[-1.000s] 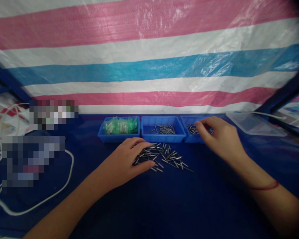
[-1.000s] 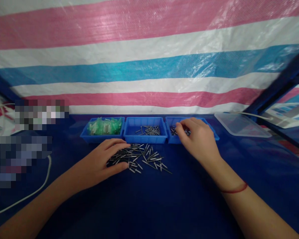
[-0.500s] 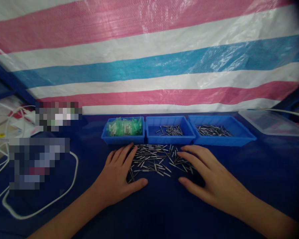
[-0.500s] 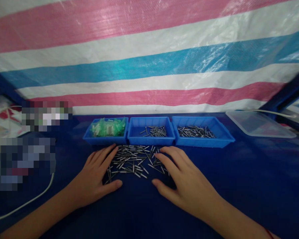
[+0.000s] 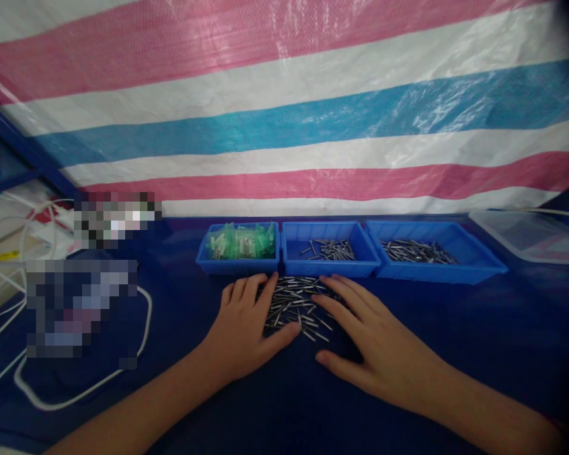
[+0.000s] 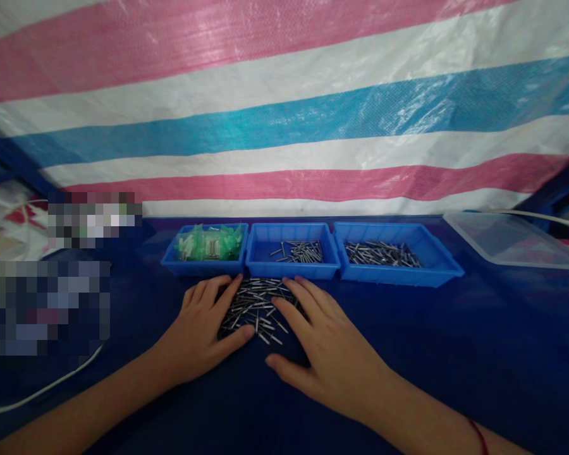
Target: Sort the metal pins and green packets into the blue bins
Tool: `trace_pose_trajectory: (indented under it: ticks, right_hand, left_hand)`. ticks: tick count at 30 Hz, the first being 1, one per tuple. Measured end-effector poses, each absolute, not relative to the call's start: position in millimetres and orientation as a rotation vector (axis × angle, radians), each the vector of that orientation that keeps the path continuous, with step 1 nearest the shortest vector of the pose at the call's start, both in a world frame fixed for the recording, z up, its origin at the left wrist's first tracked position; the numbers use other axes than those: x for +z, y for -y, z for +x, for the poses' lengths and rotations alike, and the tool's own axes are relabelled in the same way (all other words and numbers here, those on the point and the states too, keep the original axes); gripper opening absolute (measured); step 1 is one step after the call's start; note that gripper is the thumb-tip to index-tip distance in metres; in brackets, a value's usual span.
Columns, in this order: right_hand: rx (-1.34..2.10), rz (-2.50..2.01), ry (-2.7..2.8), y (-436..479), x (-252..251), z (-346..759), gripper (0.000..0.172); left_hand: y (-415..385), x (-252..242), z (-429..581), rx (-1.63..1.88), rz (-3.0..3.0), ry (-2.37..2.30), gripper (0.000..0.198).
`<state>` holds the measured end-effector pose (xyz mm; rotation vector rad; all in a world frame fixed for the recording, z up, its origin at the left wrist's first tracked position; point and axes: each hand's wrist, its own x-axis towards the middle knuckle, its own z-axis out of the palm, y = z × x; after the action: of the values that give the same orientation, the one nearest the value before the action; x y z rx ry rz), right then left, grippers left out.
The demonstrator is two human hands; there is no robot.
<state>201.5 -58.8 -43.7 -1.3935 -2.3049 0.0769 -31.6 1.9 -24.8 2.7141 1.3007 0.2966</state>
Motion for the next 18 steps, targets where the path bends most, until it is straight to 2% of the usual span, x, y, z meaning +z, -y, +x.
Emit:
trace_pose_trajectory:
  ticks: [6,12,16,18]
  right_hand:
    - [0.145,-1.39,2.275,57,-43,197,0.052]
    - [0.086,-1.359,2.288,57,-39,194,0.059]
    - [0.138,-1.117,2.193,56,-41,171,0.035]
    - [0.312,-0.912,2.22,46,-46,148,0.031]
  left_hand:
    - [4,-25,-25,0.384,2.743,-1.305,0.055]
    - [7,-22,-22,0.343,2.726,-1.216,0.043]
    - [9,-21,-21,0.359,2.716,-1.09,0.042]
    - [10,-22,-20,0.353,2.717,-1.032,0.044]
